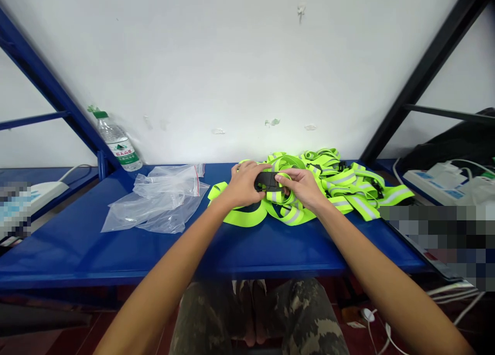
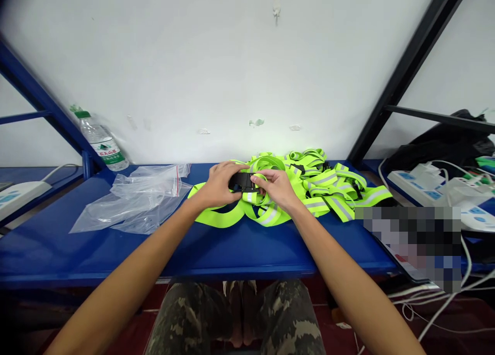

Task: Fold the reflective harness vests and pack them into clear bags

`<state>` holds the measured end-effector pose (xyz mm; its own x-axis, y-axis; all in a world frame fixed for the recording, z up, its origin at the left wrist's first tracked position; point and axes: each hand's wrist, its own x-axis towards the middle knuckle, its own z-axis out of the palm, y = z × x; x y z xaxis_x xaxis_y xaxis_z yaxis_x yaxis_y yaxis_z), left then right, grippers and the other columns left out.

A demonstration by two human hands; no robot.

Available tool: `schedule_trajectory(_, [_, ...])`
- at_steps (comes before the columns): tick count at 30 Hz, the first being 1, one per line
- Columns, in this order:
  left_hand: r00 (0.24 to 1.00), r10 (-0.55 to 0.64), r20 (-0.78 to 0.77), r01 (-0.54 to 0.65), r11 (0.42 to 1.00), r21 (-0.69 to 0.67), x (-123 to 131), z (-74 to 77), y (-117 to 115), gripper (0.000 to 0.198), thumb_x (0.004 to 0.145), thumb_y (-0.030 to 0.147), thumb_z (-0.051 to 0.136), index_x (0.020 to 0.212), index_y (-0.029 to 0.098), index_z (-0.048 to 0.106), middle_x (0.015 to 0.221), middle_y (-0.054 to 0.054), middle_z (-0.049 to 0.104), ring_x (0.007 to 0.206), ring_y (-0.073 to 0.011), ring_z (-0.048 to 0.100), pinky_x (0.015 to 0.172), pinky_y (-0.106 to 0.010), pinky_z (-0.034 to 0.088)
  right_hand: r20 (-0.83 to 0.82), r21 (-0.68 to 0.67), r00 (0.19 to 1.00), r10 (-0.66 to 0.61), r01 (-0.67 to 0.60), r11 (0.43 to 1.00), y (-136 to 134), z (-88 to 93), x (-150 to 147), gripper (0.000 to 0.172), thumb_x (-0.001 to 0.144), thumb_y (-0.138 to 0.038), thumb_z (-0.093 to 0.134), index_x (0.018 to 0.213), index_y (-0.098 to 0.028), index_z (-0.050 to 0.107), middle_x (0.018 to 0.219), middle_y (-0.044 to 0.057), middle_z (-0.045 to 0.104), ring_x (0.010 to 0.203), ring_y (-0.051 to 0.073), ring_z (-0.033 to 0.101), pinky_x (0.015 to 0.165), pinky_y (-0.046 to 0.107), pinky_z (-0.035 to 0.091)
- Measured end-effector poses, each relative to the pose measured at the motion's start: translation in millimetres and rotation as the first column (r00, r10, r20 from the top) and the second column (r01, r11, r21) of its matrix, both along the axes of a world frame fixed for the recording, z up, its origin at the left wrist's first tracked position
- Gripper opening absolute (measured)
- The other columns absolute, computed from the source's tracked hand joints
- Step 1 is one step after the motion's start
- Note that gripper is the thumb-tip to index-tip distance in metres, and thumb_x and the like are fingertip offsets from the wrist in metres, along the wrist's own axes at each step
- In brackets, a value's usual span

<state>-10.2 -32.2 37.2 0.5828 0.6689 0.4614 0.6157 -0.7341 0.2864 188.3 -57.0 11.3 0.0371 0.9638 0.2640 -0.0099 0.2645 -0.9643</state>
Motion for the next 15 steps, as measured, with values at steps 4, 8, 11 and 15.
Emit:
schedule_trajectory(4, [0.965,-0.261,0.001,0.242,0.894,-0.376,-20.8,42.1,9.9,0.067,0.068,0.043,0.078,0.131,0.026,0.061,0.129,-0.009,0.065,0.112,-0.0265,0.063,0.092,-0.036,0.049,0.107,0.081,0.994,-0.019,0.010,0.997,-1.0,15.2,14.2,0.040,0.057,-0.047,0.088,0.082,-0.018,0.077,0.070,0.003,0.070,0.052,0.011,0.052,0.050,0.027,0.042])
schedule_trajectory(8, [0.978,-0.178,-0.106,0.130,0.927,-0.351,-33.9,80.5,17.7,0.051,0.068,0.039,0.076,0.114,0.018,0.070,0.099,-0.006,0.073,0.086,-0.0213,0.065,0.074,-0.029,0.047,0.288,0.203,0.952,-0.106,0.047,0.978,-4.9,48.8,31.4,0.038,0.061,-0.047,0.085,0.083,-0.016,0.077,0.077,0.005,0.073,0.066,0.016,0.060,0.060,0.030,0.048])
schedule_trajectory(11, [0.994,0.013,-0.111,-0.028,0.991,-0.127,-39.5,99.0,22.3,0.037,0.068,0.039,0.074,0.095,0.014,0.074,0.075,-0.003,0.067,0.070,-0.0172,0.056,0.065,-0.027,0.039,0.520,0.283,0.832,-0.193,0.046,0.958,-8.0,77.1,46.2,0.025,0.068,-0.036,0.082,0.083,-0.016,0.077,0.078,0.005,0.072,0.068,0.016,0.060,0.063,0.029,0.047])
schedule_trajectory(15, [0.962,0.271,0.014,-0.270,0.952,0.147,-48.0,112.9,26.3,0.029,0.073,0.042,0.068,0.078,0.014,0.073,0.063,-0.003,0.059,0.064,-0.0168,0.050,0.063,-0.029,0.034,0.661,0.281,0.685,-0.306,0.152,0.947,-9.3,107.9,66.0,0.010,0.072,-0.018,0.075,0.082,-0.016,0.077,0.069,0.002,0.069,0.061,0.014,0.057,0.062,0.028,0.045])
